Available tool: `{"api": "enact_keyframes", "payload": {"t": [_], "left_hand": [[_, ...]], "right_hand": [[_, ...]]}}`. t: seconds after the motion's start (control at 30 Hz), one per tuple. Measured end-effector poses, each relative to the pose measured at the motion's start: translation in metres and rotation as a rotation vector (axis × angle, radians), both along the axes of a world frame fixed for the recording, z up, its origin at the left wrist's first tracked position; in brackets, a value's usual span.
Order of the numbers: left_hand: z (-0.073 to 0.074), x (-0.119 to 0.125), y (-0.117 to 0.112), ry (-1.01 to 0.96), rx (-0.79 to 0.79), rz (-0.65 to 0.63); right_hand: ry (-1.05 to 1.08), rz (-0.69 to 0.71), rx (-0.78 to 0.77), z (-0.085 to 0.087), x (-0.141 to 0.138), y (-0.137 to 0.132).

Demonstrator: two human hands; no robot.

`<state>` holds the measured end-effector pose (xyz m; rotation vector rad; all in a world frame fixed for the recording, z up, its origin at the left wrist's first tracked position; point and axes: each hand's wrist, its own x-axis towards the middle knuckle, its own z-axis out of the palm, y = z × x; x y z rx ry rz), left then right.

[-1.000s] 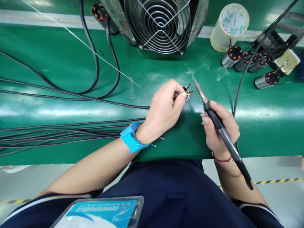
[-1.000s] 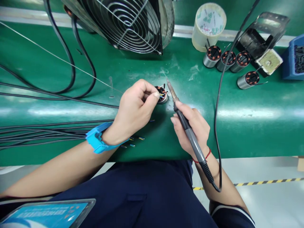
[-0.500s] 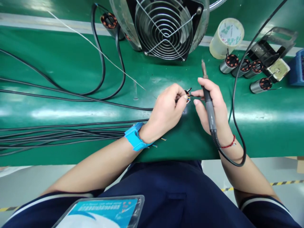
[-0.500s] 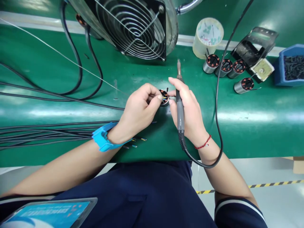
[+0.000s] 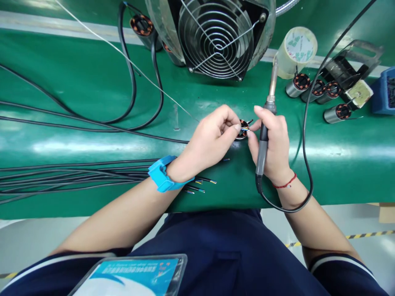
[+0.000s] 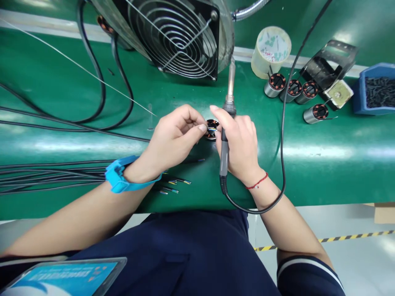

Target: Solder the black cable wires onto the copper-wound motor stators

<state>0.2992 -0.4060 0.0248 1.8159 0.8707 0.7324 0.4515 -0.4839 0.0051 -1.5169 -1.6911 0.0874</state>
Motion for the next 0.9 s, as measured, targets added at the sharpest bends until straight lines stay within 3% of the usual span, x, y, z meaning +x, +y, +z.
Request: {"api": "enact_keyframes", "payload": {"t": [0.33,0.7,0.8,0.9], "left_hand": [[0.0068,-0.0004,-0.0025,0.088,0.173,-0.051],[-0.0009,-0.0019,0.0008,0.113,0.435,-0.141],[0.0001,0.0006,-0.0002,0.094,0.393,-0.069],[0.0027,0.0042,0.0002,0.085,0.242,0.016]], "right_hand": [[0.031,0.002,0.042,-0.0009,0.0024,-0.0007],[0.161,-0.010,0.037,-0.0016,0.0018,0.0011],[0.160,-0.071,0.017,-0.0012,0.0016,0.0007],[0.198,-0.039,0.058,-0.0030,0.0028,-0.0010]]}}
